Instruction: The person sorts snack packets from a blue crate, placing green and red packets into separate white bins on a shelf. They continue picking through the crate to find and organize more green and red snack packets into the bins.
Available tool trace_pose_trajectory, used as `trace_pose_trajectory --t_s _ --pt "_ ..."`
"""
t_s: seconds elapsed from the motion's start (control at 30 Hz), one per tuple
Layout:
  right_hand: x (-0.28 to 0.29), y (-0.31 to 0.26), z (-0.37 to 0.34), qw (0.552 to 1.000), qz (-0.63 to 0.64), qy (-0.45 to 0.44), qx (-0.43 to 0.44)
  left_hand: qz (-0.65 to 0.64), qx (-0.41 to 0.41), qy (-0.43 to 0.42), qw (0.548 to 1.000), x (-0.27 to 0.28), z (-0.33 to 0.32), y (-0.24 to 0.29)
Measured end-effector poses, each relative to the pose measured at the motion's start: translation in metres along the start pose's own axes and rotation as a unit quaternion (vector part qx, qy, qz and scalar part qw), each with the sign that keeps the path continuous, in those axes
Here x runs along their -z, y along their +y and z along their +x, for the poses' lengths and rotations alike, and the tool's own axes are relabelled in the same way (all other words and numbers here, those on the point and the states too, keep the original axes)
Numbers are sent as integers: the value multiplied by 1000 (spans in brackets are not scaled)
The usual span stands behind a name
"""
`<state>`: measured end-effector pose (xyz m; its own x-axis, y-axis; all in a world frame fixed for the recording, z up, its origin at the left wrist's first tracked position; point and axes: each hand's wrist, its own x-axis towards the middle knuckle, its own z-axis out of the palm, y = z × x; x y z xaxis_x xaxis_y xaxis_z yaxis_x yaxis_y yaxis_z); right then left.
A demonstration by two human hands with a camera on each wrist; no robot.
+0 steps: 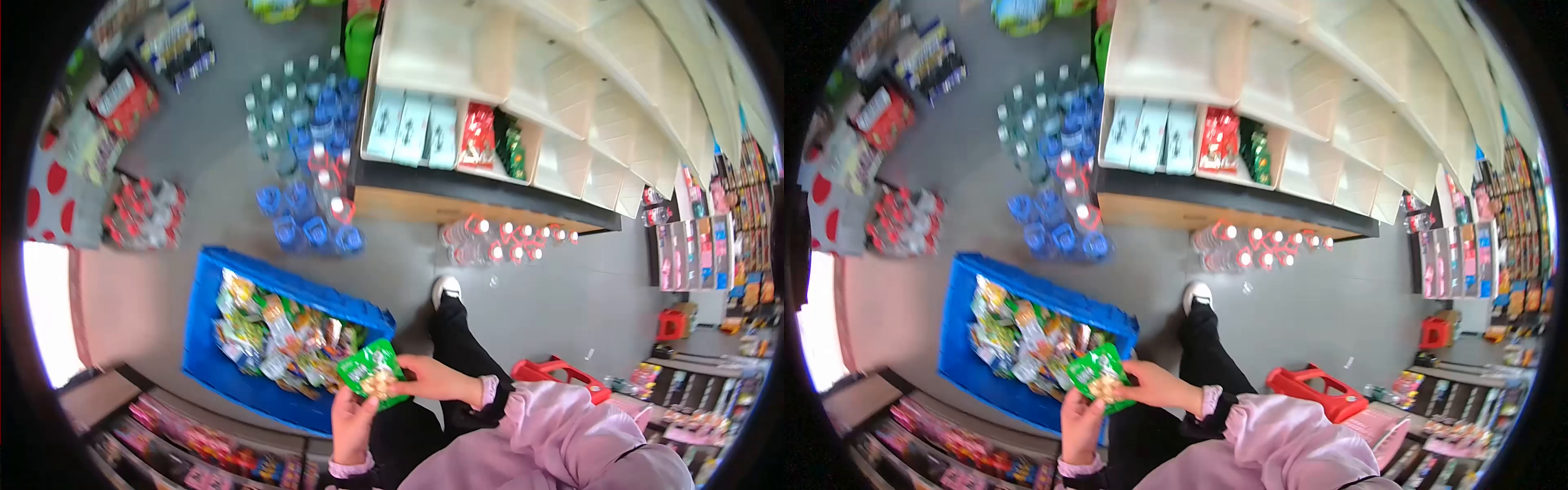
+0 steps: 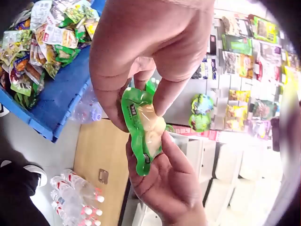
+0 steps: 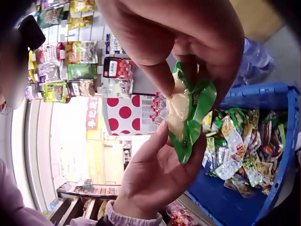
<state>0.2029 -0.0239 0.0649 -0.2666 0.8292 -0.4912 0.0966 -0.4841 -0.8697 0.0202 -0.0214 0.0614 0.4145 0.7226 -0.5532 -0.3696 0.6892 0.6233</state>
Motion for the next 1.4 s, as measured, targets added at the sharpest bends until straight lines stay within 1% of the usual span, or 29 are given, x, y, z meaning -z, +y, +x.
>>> trace_pose_trajectory --t_s 0.03,0.1,0.17,0.23,0.27,0.3,0.33,0.37,0.47,0.57,0.6,0.63,0.7,0.77,0.8,0.83,0.9,0.97,1.03,1.07,1.1,1.13,1.23,1.3,1.4 --pt "-1 -12 -10 1000 4 22 18 14 -3 -12 1000 -9 -8 11" --pt "-4 -30 -28 997 -68 20 36 32 -5 -20 999 -24 -25 30" --pt "-12 -45 -42 996 -57 29 61 48 0 -27 999 -31 -42 45" --pt "-19 -60 -54 993 -85 35 71 107 -5 -80 991 -54 -65 79" --pt "-22 -69 -60 993 -82 38 78 123 -3 -89 988 -57 -71 86" --pt "-26 -70 -62 992 -79 34 90 128 6 -68 989 -59 -75 90" --pt "-27 -73 -64 993 -84 18 77 137 11 -67 988 -60 -78 93" --pt "-28 -76 -67 994 -86 0 61 146 20 -63 987 -60 -80 95" --pt "-29 -66 -70 993 -85 31 70 156 48 -72 984 -52 -74 88" --pt "-14 -64 -76 994 -91 40 45 174 62 -45 982 -67 -65 84" --pt "-12 -53 -77 991 -73 75 83 187 65 -67 978 -72 -57 82" --pt "-2 -59 -82 993 -69 70 60 176 69 -72 979 -74 -47 75" --pt "12 -36 -83 990 -90 101 42 155 82 -81 981 -74 -21 54" --pt "23 -21 -90 977 69 192 65 210 60 -92 972 -81 0 36" --pt "27 -1 -87 966 129 216 57 237 54 -93 966 -88 10 28" --pt "35 6 -89 950 178 247 73 245 64 -96 963 -98 21 22" --pt "61 14 -99 947 196 252 41 259 81 -106 957 -126 43 10" --pt "89 17 -110 930 245 261 76 263 80 -121 954 -155 64 -2" --pt "121 18 -121 911 303 266 88 269 86 -139 949 -187 84 -13" --pt "138 25 -125 910 289 284 86 273 92 -149 946 -203 95 -20" --pt "156 28 -131 917 243 310 68 276 99 -158 943 -219 106 -27" --pt "174 31 -136 907 252 329 68 271 105 -177 941 -232 119 -39" --pt "232 45 -146 886 264 377 60 259 65 -236 934 -287 154 -68" --pt "274 39 -156 879 270 391 45 260 63 -246 932 -316 180 -89" --pt "324 52 -160 852 287 429 82 267 77 -245 929 -358 215 -114"
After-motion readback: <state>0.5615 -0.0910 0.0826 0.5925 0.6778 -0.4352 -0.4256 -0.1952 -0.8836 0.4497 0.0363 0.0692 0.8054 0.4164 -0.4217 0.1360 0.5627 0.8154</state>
